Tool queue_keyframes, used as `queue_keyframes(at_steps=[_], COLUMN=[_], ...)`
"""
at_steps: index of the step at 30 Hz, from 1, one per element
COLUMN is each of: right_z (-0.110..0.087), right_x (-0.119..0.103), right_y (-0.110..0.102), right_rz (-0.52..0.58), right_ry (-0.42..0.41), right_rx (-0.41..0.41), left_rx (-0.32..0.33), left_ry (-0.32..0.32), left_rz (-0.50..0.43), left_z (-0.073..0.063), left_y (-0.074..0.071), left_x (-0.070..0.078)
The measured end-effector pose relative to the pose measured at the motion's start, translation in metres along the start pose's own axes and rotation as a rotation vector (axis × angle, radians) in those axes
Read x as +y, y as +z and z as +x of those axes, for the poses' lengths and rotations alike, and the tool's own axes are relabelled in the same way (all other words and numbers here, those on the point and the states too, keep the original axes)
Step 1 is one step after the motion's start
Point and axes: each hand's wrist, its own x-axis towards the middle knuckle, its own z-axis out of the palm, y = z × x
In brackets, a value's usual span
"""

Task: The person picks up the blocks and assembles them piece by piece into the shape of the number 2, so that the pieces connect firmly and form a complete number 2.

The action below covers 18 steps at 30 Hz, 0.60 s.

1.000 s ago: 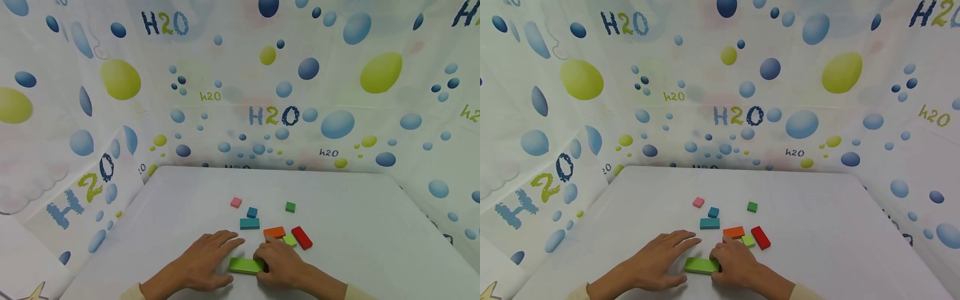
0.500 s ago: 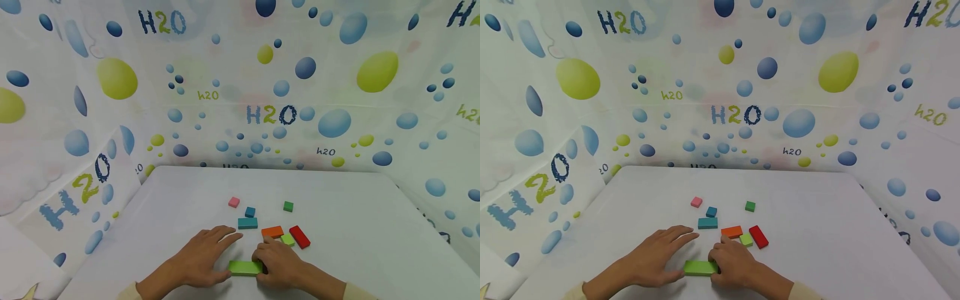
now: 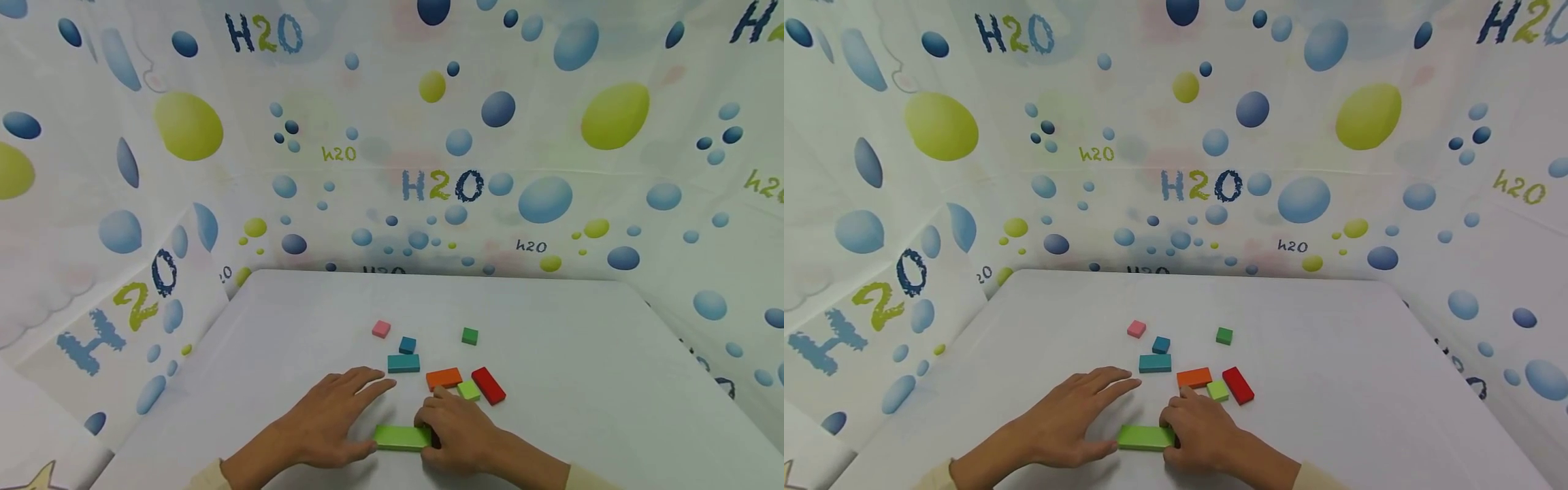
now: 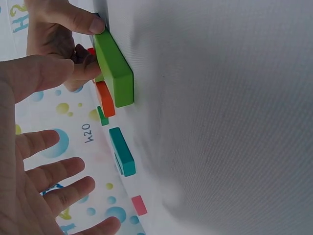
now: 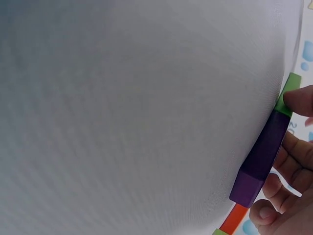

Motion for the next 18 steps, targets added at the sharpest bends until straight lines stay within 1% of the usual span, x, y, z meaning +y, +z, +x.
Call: queue_keyframes(at_steps=[7,12,15,18], right_z=[-0.003,-0.008,-0.011,-0.011], right_x=[0.004,0.011,0.014,0.019], right_y=[-0.002,-0.008,-0.011,-0.010], right_rz=[0.031,0.066,0.056,0.023], right_ry=[0.003,0.018,0.043,0.069], right_rx=[0.018,0.076,0.113,0.156], left_rx=[0.002,0.006,0.012,0.018], left_ry=[0.005,0.013,0.014,0.013], left_rz=[0.005,0.011,0.015,0.010], left_z=[0.001,0.003,0.004,0.007], left_y=[0.001,0.001,0.002,0.004], left_x=[0.000,0.001,0.001,0.000])
